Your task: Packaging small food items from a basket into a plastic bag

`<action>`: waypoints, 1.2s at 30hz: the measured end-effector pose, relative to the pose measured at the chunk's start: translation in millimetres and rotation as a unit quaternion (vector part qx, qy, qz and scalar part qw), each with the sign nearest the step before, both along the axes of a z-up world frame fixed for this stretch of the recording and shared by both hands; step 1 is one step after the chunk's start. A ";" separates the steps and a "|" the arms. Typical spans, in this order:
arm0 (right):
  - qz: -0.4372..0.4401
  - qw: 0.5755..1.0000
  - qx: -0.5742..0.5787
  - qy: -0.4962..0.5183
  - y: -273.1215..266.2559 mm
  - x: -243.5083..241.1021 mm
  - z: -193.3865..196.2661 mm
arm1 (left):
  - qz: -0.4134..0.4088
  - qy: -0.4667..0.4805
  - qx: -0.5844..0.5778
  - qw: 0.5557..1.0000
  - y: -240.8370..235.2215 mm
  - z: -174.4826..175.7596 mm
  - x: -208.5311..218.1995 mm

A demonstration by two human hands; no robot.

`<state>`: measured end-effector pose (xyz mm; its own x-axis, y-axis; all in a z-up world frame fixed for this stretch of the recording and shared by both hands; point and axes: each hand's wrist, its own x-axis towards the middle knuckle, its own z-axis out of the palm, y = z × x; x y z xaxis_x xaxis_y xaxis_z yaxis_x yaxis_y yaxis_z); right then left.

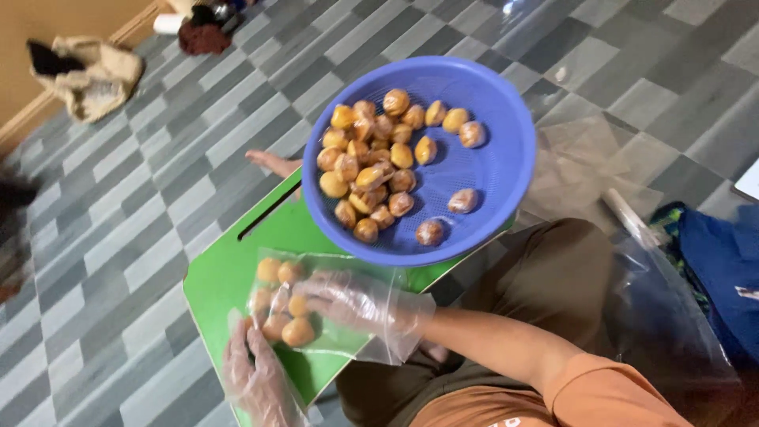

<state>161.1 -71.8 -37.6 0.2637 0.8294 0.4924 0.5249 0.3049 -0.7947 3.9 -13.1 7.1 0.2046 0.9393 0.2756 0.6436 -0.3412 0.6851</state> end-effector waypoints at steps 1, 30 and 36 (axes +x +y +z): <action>0.046 0.986 0.068 0.147 9.4 -7.9 -23.1 | 0.003 -0.002 0.010 1.000 0.5 -1.0 -0.7; 0.061 0.975 0.048 0.209 9.5 -9.1 -34.4 | -0.113 -0.022 0.197 0.974 70.5 -100.9 -40.6; 0.355 0.680 0.163 0.620 18.9 -12.7 -62.1 | -0.093 -0.055 0.050 0.993 46.8 -65.2 -26.6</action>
